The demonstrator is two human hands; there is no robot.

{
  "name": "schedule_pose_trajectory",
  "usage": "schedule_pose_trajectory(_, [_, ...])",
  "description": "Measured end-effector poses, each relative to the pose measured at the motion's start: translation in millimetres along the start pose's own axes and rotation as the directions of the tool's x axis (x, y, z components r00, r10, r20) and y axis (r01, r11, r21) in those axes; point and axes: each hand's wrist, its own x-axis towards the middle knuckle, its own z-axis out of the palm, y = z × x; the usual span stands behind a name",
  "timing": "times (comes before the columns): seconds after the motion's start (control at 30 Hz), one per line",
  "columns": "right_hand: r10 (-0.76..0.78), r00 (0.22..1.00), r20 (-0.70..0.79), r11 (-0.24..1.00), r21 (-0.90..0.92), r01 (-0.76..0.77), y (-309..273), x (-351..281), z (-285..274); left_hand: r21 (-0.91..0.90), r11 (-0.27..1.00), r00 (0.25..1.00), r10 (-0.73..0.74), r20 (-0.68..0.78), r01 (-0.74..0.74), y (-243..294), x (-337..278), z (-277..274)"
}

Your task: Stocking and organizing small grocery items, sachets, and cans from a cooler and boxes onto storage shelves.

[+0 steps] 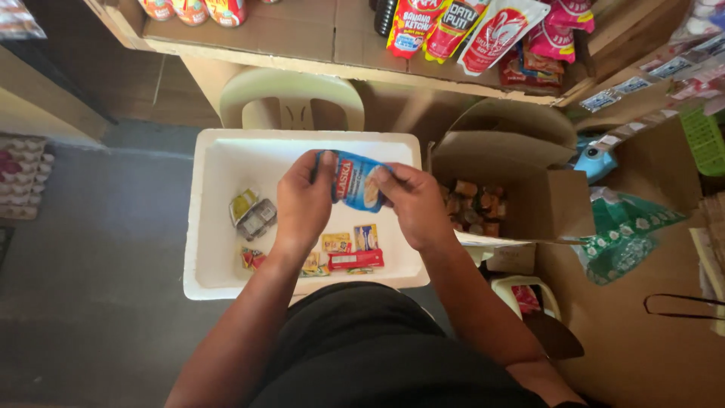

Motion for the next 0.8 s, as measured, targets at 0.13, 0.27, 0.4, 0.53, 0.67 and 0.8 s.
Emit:
schedule_pose_trajectory(0.13, [0.129, 0.988, 0.09, 0.986, 0.099, -0.137, -27, -4, 13, 0.299, 0.944, 0.989, 0.146, 0.008, -0.142, 14, -1, -7])
schedule_pose_trajectory(0.27, [0.054, 0.984, 0.17, 0.999, -0.016, -0.052, -6, -4, 4, 0.51, 0.749, 0.9, 0.415, 0.137, -0.423, 19, 0, -12])
schedule_pose_trajectory(0.4, [0.105, 0.974, 0.201, 0.992, 0.052, -0.117, -4, -1, 7, 0.441, 0.848, 0.955, 0.239, 0.178, -0.295, 33, 7, -18])
schedule_pose_trajectory(0.53, [0.1, 0.981, 0.169, 0.991, 0.072, -0.113, -10, 4, 11, 0.101, 0.984, 0.98, 0.128, 0.155, -0.145, 20, 16, -22])
schedule_pose_trajectory(0.67, [0.049, 0.995, 0.088, 0.981, 0.182, -0.065, -25, 14, 20, -0.228, 0.969, 0.983, -0.053, 0.177, 0.093, 26, 21, -27])
schedule_pose_trajectory(0.8, [-0.046, 0.999, 0.018, 0.987, 0.152, 0.043, -50, 21, 39, -0.308, 0.951, 0.978, 0.055, 0.201, 0.01, 20, 26, -30])
